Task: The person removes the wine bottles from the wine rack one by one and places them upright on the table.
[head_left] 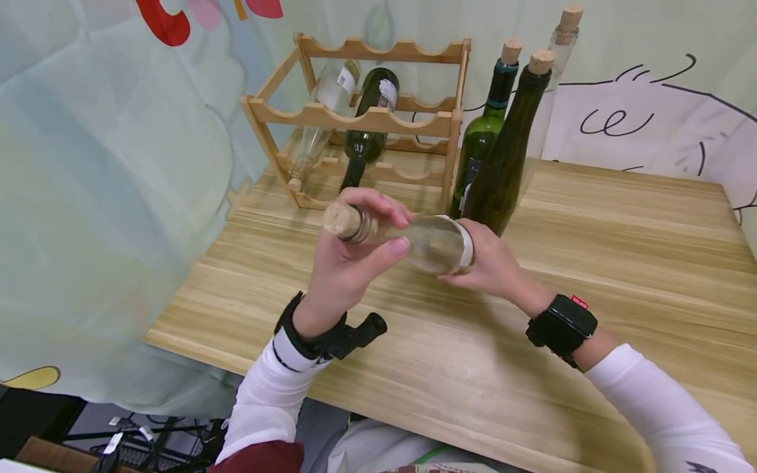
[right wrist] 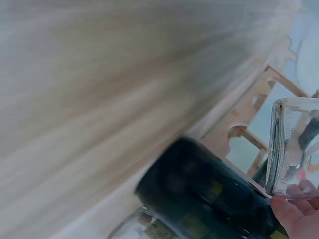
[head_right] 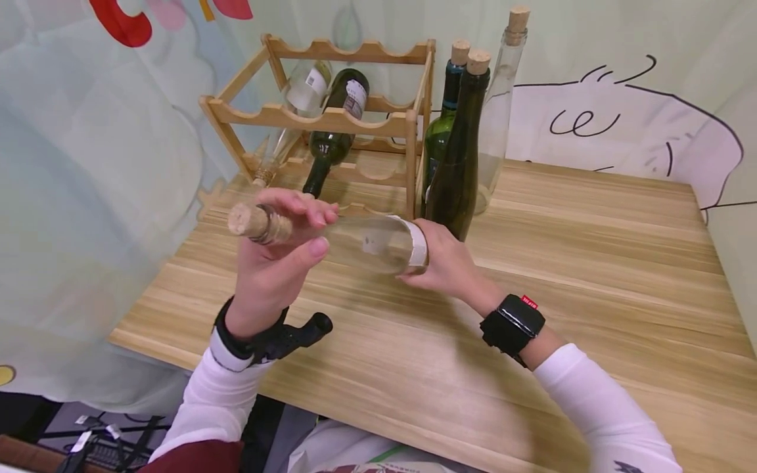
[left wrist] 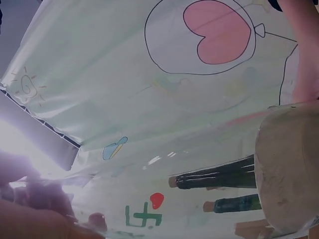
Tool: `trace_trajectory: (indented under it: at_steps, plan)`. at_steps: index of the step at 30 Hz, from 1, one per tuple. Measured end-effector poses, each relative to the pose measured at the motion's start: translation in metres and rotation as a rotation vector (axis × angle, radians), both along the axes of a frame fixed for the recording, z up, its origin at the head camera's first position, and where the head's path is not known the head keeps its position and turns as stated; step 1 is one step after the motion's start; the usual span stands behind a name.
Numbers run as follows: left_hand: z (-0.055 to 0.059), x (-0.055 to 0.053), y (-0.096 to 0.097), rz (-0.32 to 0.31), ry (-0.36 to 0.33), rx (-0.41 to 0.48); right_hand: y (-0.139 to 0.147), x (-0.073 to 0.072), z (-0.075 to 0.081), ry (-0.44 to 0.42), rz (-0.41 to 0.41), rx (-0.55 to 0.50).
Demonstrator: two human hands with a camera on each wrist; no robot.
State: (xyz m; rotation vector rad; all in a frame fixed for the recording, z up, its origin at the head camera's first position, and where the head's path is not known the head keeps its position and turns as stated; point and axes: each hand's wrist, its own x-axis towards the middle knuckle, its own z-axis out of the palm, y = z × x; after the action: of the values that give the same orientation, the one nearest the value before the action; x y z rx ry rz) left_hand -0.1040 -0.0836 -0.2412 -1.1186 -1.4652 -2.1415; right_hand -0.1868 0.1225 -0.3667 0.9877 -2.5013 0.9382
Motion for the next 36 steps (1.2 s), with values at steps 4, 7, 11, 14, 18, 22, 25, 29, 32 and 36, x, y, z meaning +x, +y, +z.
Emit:
trace_trajectory:
  at_steps: [4,7,11,14,18,22,25,29,32,36]
  plan:
    - [-0.002,-0.005,0.008,-0.014,-0.018,-0.014,0.006,0.004,-0.005,-0.062,-0.002,-0.009]
    - [-0.003,-0.008,0.013,-0.009,-0.024,-0.032,0.009,0.006,-0.008,-0.085,0.0,-0.014]
    - [-0.002,-0.01,0.018,0.007,-0.047,-0.072,0.012,0.009,-0.012,-0.114,-0.007,-0.02]
    - [-0.001,-0.011,0.022,0.01,-0.072,-0.1,0.014,0.012,-0.015,-0.157,-0.02,-0.016]
    - [0.0,-0.015,0.027,-0.005,-0.113,-0.116,0.017,0.016,-0.018,-0.212,-0.029,-0.02]
    - [-0.001,-0.019,0.033,-0.041,-0.16,-0.138,0.02,0.018,-0.024,-0.26,-0.027,-0.05]
    - [-0.003,-0.022,0.037,-0.058,-0.187,-0.167,0.022,0.019,-0.03,-0.291,-0.022,-0.067]
    - [-0.004,-0.025,0.041,-0.065,-0.216,-0.18,0.025,0.019,-0.034,-0.301,-0.022,-0.057]
    - [-0.005,-0.027,0.044,-0.06,-0.23,-0.179,0.026,0.018,-0.034,-0.313,-0.015,-0.05]
    - [-0.003,-0.032,0.049,-0.052,-0.24,-0.194,0.028,0.015,-0.032,-0.386,0.012,-0.073]
